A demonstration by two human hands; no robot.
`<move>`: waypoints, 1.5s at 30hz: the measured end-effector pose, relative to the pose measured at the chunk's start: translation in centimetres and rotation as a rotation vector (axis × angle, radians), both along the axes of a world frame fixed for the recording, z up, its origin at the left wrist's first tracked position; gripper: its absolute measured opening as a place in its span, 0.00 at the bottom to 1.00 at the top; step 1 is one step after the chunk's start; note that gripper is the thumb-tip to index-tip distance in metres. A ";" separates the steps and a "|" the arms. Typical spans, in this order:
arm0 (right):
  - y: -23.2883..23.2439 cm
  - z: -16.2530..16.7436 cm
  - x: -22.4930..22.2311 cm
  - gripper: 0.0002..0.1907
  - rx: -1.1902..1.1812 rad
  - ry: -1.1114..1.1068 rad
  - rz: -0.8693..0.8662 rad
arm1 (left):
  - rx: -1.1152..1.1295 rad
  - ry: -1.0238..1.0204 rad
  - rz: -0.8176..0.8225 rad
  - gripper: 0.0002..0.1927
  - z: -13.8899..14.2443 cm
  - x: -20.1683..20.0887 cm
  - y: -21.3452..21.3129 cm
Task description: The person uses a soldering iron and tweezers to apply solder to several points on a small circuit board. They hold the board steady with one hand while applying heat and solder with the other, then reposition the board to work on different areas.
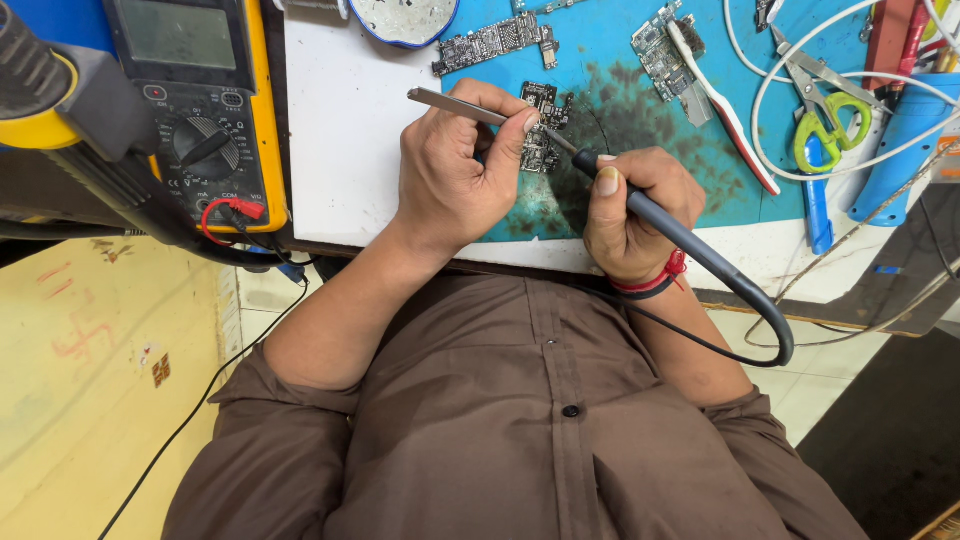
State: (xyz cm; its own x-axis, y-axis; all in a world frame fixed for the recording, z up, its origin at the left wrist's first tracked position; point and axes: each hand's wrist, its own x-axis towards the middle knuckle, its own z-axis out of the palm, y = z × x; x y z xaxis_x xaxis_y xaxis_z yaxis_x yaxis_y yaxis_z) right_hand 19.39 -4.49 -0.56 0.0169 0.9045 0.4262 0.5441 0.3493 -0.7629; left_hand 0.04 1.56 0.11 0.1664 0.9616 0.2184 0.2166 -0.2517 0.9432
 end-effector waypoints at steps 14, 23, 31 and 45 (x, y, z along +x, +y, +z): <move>0.1 0.1 0.0 0.05 -0.001 0.014 0.004 | 0.006 0.006 -0.004 0.06 0.0 0.0 0.1; 0.0 0.2 -0.1 0.05 -0.003 0.014 -0.004 | 0.011 0.013 0.002 0.06 0.0 -0.1 0.0; 0.0 0.1 -0.1 0.06 -0.001 0.010 -0.007 | 0.020 0.027 0.011 0.06 0.0 0.0 0.0; 0.1 0.4 -0.2 0.05 -0.014 0.012 -0.010 | 0.006 0.011 -0.001 0.05 -0.1 0.0 0.0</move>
